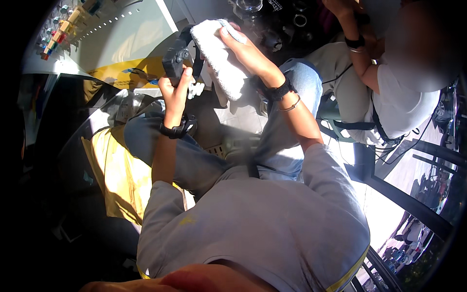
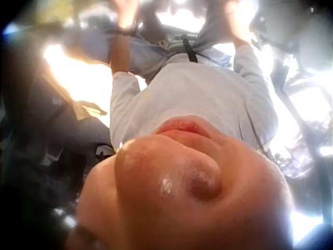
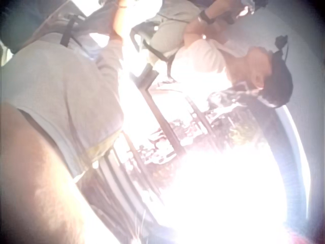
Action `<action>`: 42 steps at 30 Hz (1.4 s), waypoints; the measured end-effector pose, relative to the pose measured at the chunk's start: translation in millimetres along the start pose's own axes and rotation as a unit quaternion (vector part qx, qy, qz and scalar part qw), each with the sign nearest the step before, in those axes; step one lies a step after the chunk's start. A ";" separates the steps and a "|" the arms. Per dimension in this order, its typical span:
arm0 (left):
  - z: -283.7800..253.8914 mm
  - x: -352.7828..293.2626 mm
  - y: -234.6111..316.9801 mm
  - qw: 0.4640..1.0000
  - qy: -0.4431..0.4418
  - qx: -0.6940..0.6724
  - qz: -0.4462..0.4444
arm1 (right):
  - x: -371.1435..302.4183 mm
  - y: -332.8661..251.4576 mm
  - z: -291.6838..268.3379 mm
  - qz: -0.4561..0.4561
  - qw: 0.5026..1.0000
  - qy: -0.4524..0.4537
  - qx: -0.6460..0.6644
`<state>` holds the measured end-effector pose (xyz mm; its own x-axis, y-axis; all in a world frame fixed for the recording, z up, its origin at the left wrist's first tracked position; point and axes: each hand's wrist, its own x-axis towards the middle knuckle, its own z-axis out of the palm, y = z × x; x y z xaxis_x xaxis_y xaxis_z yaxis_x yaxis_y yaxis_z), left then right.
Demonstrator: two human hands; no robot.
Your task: The person wipes the exterior and interior surfaces of a pair of goggles using a white cloth. They rotate the goggles to clean different areas and then place them on a nearby shelf.
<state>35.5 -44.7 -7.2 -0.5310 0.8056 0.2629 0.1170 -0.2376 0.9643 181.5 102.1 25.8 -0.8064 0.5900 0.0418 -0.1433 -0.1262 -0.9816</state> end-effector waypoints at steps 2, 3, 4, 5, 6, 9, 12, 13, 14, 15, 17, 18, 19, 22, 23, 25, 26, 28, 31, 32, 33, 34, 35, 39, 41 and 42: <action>2.5 1.5 -2.3 0.998 0.010 0.042 0.048 | 2.8 6.3 5.7 -0.079 0.981 -0.025 -0.177; 3.6 1.4 -3.4 0.997 0.016 0.036 0.067 | 2.1 6.0 6.5 -0.097 0.975 -0.037 -0.197; 4.6 1.0 -1.9 0.996 0.019 0.054 0.068 | 2.2 5.5 7.5 -0.115 0.969 -0.049 -0.215; 5.8 1.5 2.0 0.995 0.022 0.071 0.070 | 2.3 3.7 7.9 -0.124 0.969 -0.041 -0.211; 6.9 3.0 4.6 0.993 0.023 0.088 0.073 | 2.4 1.8 8.3 -0.134 0.969 -0.032 -0.207; 9.1 5.6 5.1 0.973 -0.004 0.176 0.147 | 3.5 -0.9 4.7 -0.195 0.948 -0.007 -0.253; 11.1 1.2 0.7 0.952 0.007 0.231 0.200 | 4.5 -2.0 1.4 -0.299 0.898 -0.004 -0.322; 11.3 1.7 -1.1 0.947 0.010 0.242 0.212 | 4.4 -2.5 3.9 -0.335 0.888 -0.011 -0.315; 10.5 1.9 -2.9 0.943 0.016 0.250 0.220 | 5.2 -3.9 7.2 -0.369 0.877 -0.017 -0.309; 9.4 2.7 -4.5 0.938 0.023 0.257 0.230 | 5.2 -5.2 8.8 -0.404 0.863 -0.023 -0.303; 9.0 2.0 -5.5 0.936 0.022 0.262 0.234 | 1.6 -0.4 6.9 -0.385 0.870 -0.031 -0.305; 8.1 1.2 -4.4 0.937 0.015 0.264 0.227 | 1.9 0.8 6.6 -0.391 0.870 -0.026 -0.299; 7.7 0.1 -2.7 0.939 0.008 0.265 0.221 | 2.7 1.6 6.2 -0.396 0.870 -0.021 -0.293; 9.0 -2.4 -4.2 0.937 0.027 0.255 0.239 | 4.6 0.3 4.0 -0.402 0.863 0.002 -0.307; 9.0 -3.1 -6.0 0.935 0.038 0.250 0.247 | 6.6 7.3 2.2 -0.380 0.876 0.028 -0.296; 6.7 -3.1 -3.1 0.935 0.029 0.253 0.248 | 7.0 5.4 1.0 -0.347 0.884 0.038 -0.312; 6.5 -2.7 0.2 0.931 0.024 0.254 0.263 | 6.9 9.5 0.2 -0.353 0.871 0.008 -0.341; 6.1 -1.9 2.9 0.920 0.021 0.258 0.295 | 7.5 16.2 5.6 -0.389 0.854 -0.011 -0.344; 4.2 -0.3 -1.3 0.910 0.020 0.266 0.317 | 8.5 12.6 11.1 -0.394 0.857 0.077 -0.323; 4.4 1.0 -0.7 0.910 0.027 0.264 0.318 | 8.4 14.3 5.0 -0.402 0.858 0.102 -0.302; 5.2 1.3 0.6 0.910 0.036 0.263 0.319 | 4.1 9.2 4.8 -0.371 0.868 0.141 -0.298; 5.6 1.9 2.0 0.910 0.045 0.262 0.319 | 1.0 5.0 6.5 -0.371 0.881 0.150 -0.252; 5.1 2.8 3.1 0.910 0.035 0.262 0.319 | -1.6 0.4 8.9 -0.370 0.892 0.159 -0.206; 7.0 1.0 7.9 0.911 0.016 0.267 0.314 | -8.3 -2.1 18.2 -0.408 0.855 0.016 -0.318; 3.9 2.6 3.0 0.909 0.015 0.271 0.317 | -9.8 4.8 23.0 -0.391 0.880 0.016 -0.269; 1.5 3.3 -0.7 0.905 0.016 0.276 0.323 | -8.1 1.5 22.3 -0.412 0.858 0.008 -0.308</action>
<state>35.0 -41.0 -7.0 -0.2251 0.5769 0.7852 0.8090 -0.3384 0.4806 175.0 79.3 28.2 -0.5690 0.2884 0.7701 -0.3267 0.7802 -0.5335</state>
